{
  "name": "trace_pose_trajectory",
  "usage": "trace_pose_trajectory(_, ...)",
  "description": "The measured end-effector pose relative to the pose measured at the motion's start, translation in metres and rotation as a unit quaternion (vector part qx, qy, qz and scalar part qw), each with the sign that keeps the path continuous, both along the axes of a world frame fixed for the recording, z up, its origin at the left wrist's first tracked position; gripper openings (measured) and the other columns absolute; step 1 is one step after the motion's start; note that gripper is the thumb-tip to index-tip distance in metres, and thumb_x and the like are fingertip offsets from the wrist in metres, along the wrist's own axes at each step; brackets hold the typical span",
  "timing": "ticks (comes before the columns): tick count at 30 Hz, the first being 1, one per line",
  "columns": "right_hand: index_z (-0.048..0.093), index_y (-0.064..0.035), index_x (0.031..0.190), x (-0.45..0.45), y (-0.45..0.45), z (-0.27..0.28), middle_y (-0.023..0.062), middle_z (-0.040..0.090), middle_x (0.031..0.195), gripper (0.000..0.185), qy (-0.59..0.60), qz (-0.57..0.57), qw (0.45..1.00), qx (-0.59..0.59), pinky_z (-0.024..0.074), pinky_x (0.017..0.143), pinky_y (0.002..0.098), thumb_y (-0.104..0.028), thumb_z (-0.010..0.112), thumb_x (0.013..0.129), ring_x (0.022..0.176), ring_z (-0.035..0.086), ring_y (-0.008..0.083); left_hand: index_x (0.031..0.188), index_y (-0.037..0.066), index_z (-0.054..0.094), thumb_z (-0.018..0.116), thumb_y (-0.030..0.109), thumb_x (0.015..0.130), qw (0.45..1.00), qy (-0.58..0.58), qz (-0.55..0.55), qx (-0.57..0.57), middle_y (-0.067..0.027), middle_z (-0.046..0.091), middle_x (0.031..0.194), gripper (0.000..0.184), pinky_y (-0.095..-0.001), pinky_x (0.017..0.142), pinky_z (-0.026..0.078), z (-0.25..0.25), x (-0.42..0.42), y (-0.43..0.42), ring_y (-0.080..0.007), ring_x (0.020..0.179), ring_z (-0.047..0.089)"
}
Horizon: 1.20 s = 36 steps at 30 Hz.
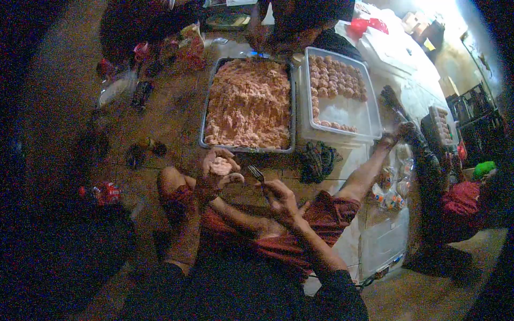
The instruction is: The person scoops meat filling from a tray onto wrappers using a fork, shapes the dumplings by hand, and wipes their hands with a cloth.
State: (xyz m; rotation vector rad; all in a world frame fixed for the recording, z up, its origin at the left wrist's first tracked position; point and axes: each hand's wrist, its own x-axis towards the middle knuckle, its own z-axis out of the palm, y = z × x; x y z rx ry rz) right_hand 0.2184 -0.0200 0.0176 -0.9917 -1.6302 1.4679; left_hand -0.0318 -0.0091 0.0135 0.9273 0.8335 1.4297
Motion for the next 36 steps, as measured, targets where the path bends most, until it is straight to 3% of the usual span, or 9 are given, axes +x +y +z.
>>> trace_pose_trajectory(7,0.065,0.0009,0.112,-0.005,-0.02,-0.029,0.0014,0.055,0.093,0.016,0.012,0.041,0.992,-0.119,0.0468,0.073,0.0285,-0.005,0.055,0.101,0.083,0.051,0.0087,0.108,0.006,0.059,0.096,0.021,0.069,0.972,0.231,0.009,0.032,0.0005,0.061,0.092,0.055,-0.0263,0.071,0.051,0.024,0.002,-0.003,-0.0087,0.078,0.058)
trace_pose_trajectory(10,0.065,0.0007,0.112,-0.02,-0.016,-0.008,0.0038,0.056,0.095,0.016,0.065,0.056,0.996,-0.007,0.0482,0.074,0.0321,-0.003,0.057,0.098,0.084,0.053,0.0126,0.099,0.006,0.062,0.092,0.026,0.074,0.978,0.188,-0.087,-0.015,-0.001,0.063,0.088,0.044,-0.027,0.068,0.051,0.006,0.001,0.002,-0.0093,0.077,0.059)
trace_pose_trajectory(12,0.065,0.0006,0.111,-0.029,-0.012,0.022,0.0073,0.056,0.096,0.017,-0.087,0.02,0.985,0.15,0.0488,0.076,0.0336,0.001,0.057,0.096,0.086,0.056,0.017,0.095,0.006,0.063,0.089,0.032,0.078,0.937,0.312,-0.012,0.155,-0.003,0.063,0.083,0.041,-0.0285,0.066,0.051,0.013,0.014,-0.001,-0.0106,0.075,0.06)
trace_pose_trajectory(13,0.065,0.0006,0.111,-0.028,-0.012,0.026,0.0073,0.056,0.096,0.017,-0.086,0.021,0.985,0.151,0.0488,0.076,0.0336,0.001,0.057,0.096,0.086,0.056,0.017,0.098,0.002,0.068,0.088,0.025,0.073,0.937,0.348,-0.019,-0.036,-0.0038,0.07,0.086,0.039,-0.0322,0.076,0.058,-0.057,-0.002,0.002,-0.0158,0.08,0.067)
trace_pose_trajectory(18,0.067,-0.0001,0.112,-0.001,-0.011,0.022,0.0081,0.055,0.095,0.016,-0.112,-0.005,0.991,0.076,0.0466,0.074,0.0299,0.0,0.056,0.1,0.083,0.054,0.0166,0.102,0.005,0.061,0.089,0.025,0.078,0.964,0.266,-0.02,-0.019,-0.0016,0.063,0.087,0.041,-0.0286,0.073,0.051,0.03,-0.003,-0.009,-0.0087,0.081,0.058)
trace_pose_trajectory(22,0.067,0.0,0.114,0.004,-0.019,-0.009,0.0069,0.055,0.095,0.017,-0.052,0.03,0.998,-0.005,0.0459,0.074,0.0286,-0.002,0.056,0.101,0.082,0.053,0.0156,0.104,0.006,0.063,0.089,0.023,0.076,0.983,0.144,-0.113,-0.031,0.0007,0.062,0.089,0.041,-0.0285,0.076,0.05,-0.021,-0.019,0.006,-0.0096,0.084,0.057)
trace_pose_trajectory(24,0.065,0.0013,0.117,0.0,-0.023,-0.035,0.0103,0.062,0.108,0.032,0.034,0.047,0.998,-0.036,0.0473,0.088,0.0318,-0.003,0.065,0.085,0.1,0.06,0.0228,0.097,0.008,0.065,0.086,0.028,0.079,0.972,0.211,-0.007,0.105,-0.0006,0.062,0.086,0.034,-0.0287,0.073,0.05,-0.009,-0.005,0.005,-0.0125,0.081,0.06)
trace_pose_trajectory(28,0.066,0.0001,0.115,-0.04,-0.018,0.011,0.0071,0.06,0.102,0.02,0.003,0.002,0.995,0.098,0.0473,0.085,0.0279,0.003,0.052,0.101,0.095,0.058,0.0158,0.089,0.008,0.067,0.083,0.032,0.082,0.938,0.316,-0.134,-0.053,-0.0024,0.062,0.083,0.03,-0.029,0.069,0.049,-0.033,0.008,0.009,-0.0168,0.076,0.061)
trace_pose_trajectory(36,0.066,-0.0034,0.113,0.005,0.006,0.061,0.0157,0.062,0.097,0.025,-0.212,-0.06,0.947,0.233,0.0513,0.075,0.0393,0.0,0.064,0.089,0.085,0.062,0.0329,0.09,0.006,0.066,0.088,0.023,0.077,0.872,0.393,0.205,0.21,-0.0035,0.064,0.078,0.03,-0.0305,0.069,0.051,0.028,0.015,0.011,-0.0171,0.072,0.065)
